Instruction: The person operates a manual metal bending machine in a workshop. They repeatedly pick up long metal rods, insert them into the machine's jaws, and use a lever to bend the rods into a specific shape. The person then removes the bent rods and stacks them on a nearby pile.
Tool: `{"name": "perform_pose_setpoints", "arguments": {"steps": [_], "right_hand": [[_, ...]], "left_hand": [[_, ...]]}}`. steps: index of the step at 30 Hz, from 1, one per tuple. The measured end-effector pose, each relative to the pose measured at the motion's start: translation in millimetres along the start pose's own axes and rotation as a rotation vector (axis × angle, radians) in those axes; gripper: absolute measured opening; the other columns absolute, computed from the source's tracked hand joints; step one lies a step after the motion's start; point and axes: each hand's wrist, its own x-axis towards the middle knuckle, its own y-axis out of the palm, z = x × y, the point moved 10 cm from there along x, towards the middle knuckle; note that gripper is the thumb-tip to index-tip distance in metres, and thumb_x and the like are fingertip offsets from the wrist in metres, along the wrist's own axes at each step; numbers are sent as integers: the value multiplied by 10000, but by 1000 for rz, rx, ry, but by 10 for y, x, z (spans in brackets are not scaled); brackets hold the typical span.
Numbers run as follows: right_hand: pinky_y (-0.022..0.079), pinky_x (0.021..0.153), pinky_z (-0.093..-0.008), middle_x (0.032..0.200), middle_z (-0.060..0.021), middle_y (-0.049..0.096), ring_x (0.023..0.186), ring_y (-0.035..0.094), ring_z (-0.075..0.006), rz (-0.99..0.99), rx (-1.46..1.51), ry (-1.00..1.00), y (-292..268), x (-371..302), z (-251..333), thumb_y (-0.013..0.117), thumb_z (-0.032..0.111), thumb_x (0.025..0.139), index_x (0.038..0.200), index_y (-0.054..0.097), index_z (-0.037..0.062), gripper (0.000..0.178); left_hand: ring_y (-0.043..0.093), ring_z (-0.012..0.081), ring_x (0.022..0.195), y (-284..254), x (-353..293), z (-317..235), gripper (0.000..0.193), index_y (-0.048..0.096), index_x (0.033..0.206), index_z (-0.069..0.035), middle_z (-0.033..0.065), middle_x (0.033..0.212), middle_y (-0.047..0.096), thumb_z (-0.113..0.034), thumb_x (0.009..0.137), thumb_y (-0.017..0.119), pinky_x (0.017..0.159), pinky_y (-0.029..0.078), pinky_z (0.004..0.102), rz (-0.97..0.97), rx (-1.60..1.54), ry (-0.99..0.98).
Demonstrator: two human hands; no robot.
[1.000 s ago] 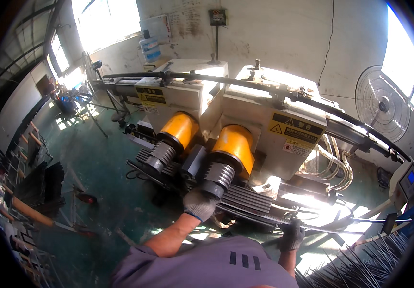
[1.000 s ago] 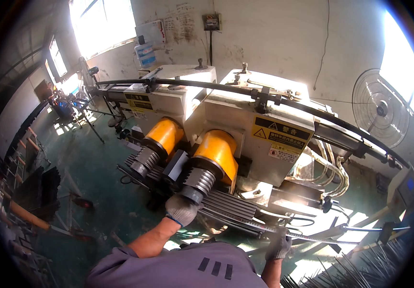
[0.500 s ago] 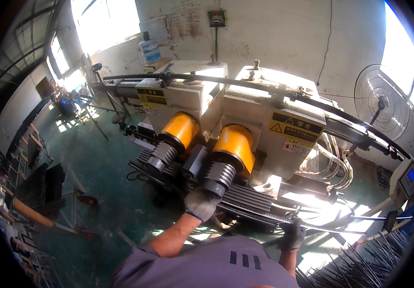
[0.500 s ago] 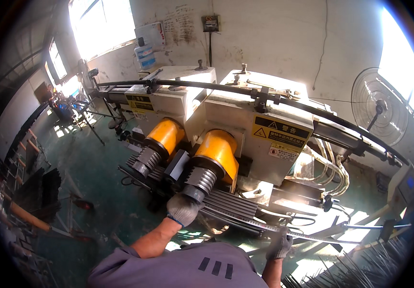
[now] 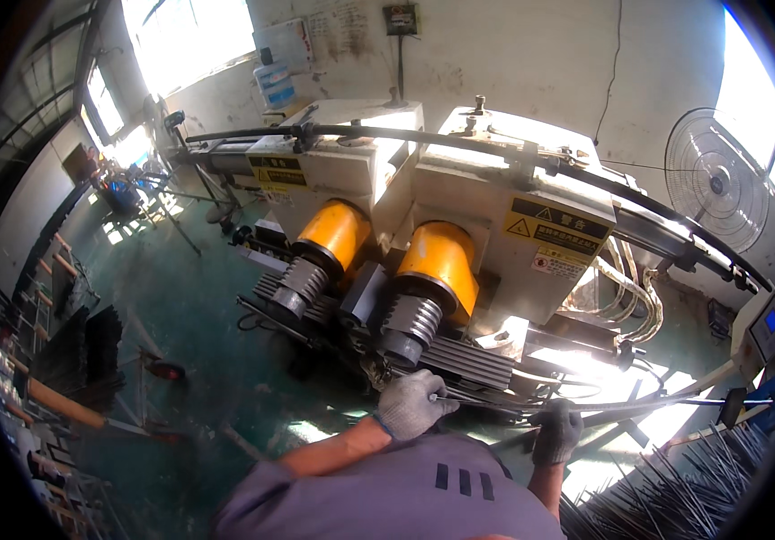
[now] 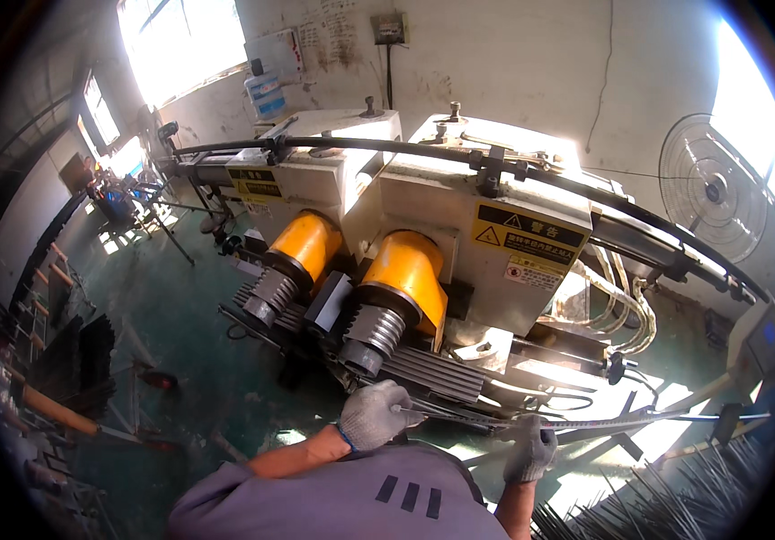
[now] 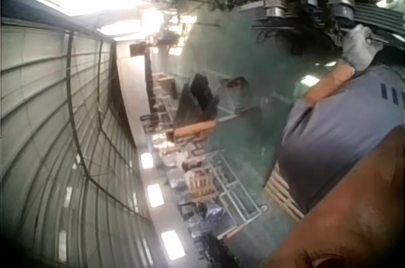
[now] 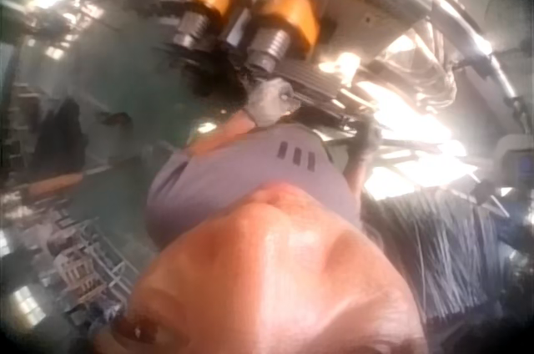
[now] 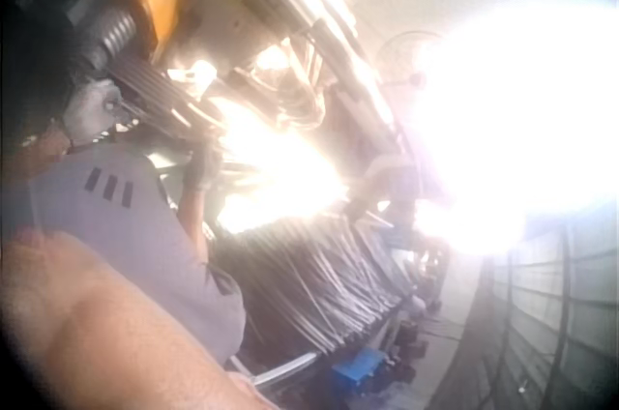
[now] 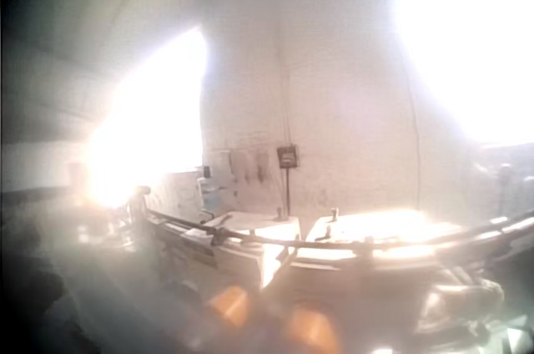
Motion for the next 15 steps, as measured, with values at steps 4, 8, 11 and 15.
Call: {"name": "perform_pose_setpoints", "arguments": {"steps": [4,8,11,15], "right_hand": [[529,593,-312,707,-52,646,658,682,-170,35,-71,38,204,-18,151,622,315,1142,961,690,2,368],[531,630,-313,707,-54,654,678,671,-164,61,-64,8,397,47,306,634,250,1128,929,690,14,314],[538,665,-333,737,-53,672,688,657,-173,51,-248,-268,356,149,416,652,159,1094,968,708,19,196],[561,633,-357,722,-78,685,627,654,-201,39,-350,-463,253,377,282,668,262,1098,1006,702,16,265]], "left_hand": [[744,339,876,175,228,-246,277,750,889,-70,122,916,721,-296,862,907,789,598,442,-48,-80,126],[732,357,874,-2,569,-623,243,739,887,-56,130,908,711,-241,854,893,788,591,458,-135,-67,262],[719,376,879,10,716,-684,212,732,894,-45,143,909,699,-195,834,869,786,584,479,-215,-4,351],[713,387,909,134,955,-617,203,739,926,-63,151,923,692,-217,853,849,812,581,495,-214,99,344]]}}
